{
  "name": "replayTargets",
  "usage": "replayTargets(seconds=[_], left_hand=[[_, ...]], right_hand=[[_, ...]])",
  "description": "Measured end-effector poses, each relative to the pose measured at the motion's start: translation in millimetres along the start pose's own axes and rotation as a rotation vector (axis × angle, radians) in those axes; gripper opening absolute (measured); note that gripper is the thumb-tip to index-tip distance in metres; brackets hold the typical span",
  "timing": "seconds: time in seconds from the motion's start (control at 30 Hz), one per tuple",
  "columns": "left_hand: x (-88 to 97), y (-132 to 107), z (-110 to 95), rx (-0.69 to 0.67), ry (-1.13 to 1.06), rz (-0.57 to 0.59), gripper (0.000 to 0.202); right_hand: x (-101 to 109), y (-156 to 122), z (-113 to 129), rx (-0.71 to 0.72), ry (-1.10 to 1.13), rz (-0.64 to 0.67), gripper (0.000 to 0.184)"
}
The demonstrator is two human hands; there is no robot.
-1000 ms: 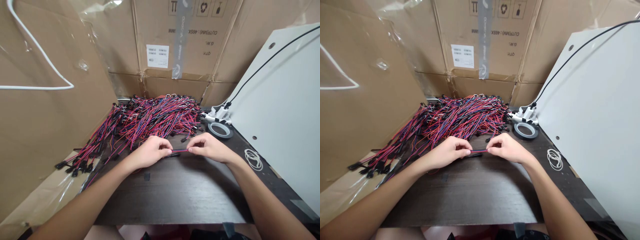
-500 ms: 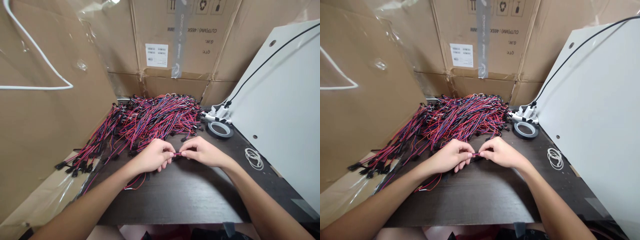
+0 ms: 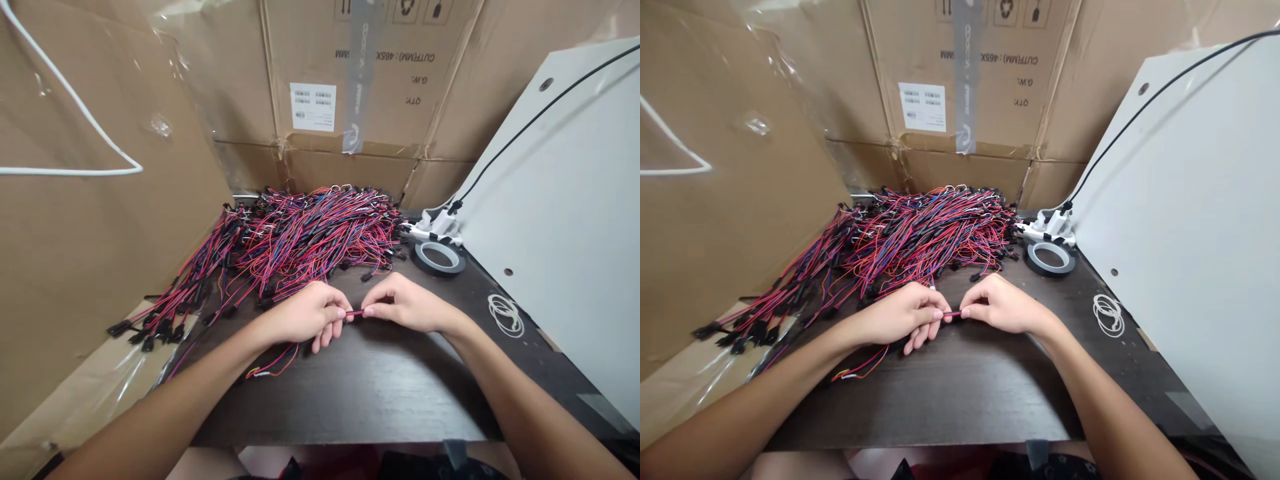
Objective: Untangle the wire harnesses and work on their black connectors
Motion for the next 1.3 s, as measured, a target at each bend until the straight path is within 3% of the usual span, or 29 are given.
replayTargets(seconds=[0.7,0.93,1.3], left_hand=[[1.9,-3,-2,-0.036,0.078,-0.019,0.016],[-1.7,-1,0,-0.037,0.075,0.012,0.017],[3.5,-4,-6,-0.080,0.096,-0.068,0.020]], right_hand=[[-3,2,2,-0.051,0.097,-0.013,0.018],[-9,4,4,-0.118,0.120,0.055,0.018],[-1,1,4,-0.101,0.145,-0.090,0.016]])
Point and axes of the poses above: each hand's wrist, its own y-axis towards the middle knuckle, its own x-axis out of the back of the hand, z = x × y, the point moved 3 cm from there along y, towards the middle knuckle, and after that the axes turned 4 degrees about z, right-handed, at the moved point
